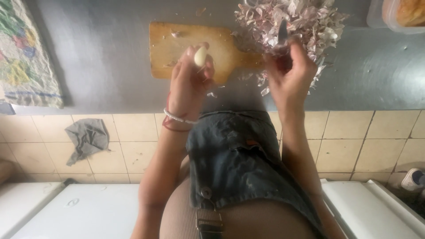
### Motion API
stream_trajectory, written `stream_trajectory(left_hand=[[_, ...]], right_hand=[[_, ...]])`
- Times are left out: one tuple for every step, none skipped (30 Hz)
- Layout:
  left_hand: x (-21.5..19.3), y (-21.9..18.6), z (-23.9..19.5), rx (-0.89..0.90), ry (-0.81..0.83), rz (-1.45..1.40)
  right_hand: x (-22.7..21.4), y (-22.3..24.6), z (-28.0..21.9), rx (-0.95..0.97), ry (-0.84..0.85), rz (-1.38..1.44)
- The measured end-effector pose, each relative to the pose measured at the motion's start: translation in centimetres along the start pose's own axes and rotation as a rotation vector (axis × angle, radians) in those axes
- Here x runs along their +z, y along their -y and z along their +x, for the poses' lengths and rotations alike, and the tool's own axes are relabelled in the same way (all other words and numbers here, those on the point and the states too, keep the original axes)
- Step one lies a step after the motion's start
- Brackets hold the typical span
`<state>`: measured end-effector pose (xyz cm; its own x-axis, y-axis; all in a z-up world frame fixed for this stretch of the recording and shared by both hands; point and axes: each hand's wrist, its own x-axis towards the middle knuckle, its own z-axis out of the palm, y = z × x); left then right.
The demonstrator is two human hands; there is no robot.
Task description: Peel garlic cloves by cutting the ends and removing the skin.
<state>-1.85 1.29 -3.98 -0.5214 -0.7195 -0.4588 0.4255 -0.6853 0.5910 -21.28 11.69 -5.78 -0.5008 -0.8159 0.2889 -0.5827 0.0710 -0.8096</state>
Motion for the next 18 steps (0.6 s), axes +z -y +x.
stream_trajectory(left_hand=[[-0.4,-0.3,0.3,-0.003,0.007,0.002],[-0.8,-0.5,0.7,0.023,0.031,-0.002],[-1.1,-0.5,1.2,0.040,0.060,-0.007],[-2.2,-0.4,2.4,0.029,0.070,-0.007],[-3.4,-0.3,3.5,0.103,0.090,0.051],[-4.4,-0.2,4.7,0.177,0.111,0.108],[-4.3,-0.6,5.6,0.171,0.126,0.108],[-4.2,-1.0,6.5,0.181,0.063,0.198],[-4.0,-1.5,7.6,0.197,0.002,0.286],[-4.0,-1.7,9.4,0.195,0.021,0.286],[-3.9,-1.9,11.2,0.230,0.020,0.364],[-3.9,-2.1,12.9,0.267,0.019,0.441],[-3.8,-2.1,14.8,0.268,0.033,0.441],[-3.6,-2.1,16.8,0.419,0.068,0.568],[-3.5,-2.3,18.8,0.579,0.100,0.691],[-3.4,-2.2,21.2,0.587,0.111,0.687],[-3.6,-2.0,23.3,0.657,-0.022,0.907],[-3.7,-1.9,25.4,0.722,-0.164,1.125]], right_hand=[[-0.1,-1.1,0.0,0.000,-0.007,-0.004],[-0.3,-2.2,0.1,0.035,-0.025,-0.059],[-0.7,-3.4,0.0,0.076,-0.047,-0.121],[-0.8,-4.6,0.0,0.082,-0.056,-0.131],[-0.9,-5.8,-0.1,0.085,-0.072,-0.219],[-1.0,-6.9,-0.2,0.089,-0.086,-0.307],[-0.9,-8.2,-0.8,0.092,-0.100,-0.316],[-0.8,-9.6,-1.3,0.162,-0.113,-0.418],[-0.8,-10.9,-1.7,0.231,-0.129,-0.518],[-0.8,-11.1,-1.6,0.232,-0.145,-0.526],[-1.0,-11.2,-1.7,0.371,-0.089,-0.520],[-1.0,-11.3,-1.8,0.508,-0.030,-0.508],[-1.3,-10.7,-1.9,0.509,-0.043,-0.512],[-1.4,-10.0,-2.0,0.540,-0.057,-0.447],[-1.5,-9.4,-1.9,0.563,-0.069,-0.380],[-1.6,-9.6,-2.2,0.556,-0.081,-0.382],[-1.8,-9.8,-2.7,0.499,-0.101,-0.381],[-1.9,-9.9,-3.2,0.443,-0.121,-0.380]])
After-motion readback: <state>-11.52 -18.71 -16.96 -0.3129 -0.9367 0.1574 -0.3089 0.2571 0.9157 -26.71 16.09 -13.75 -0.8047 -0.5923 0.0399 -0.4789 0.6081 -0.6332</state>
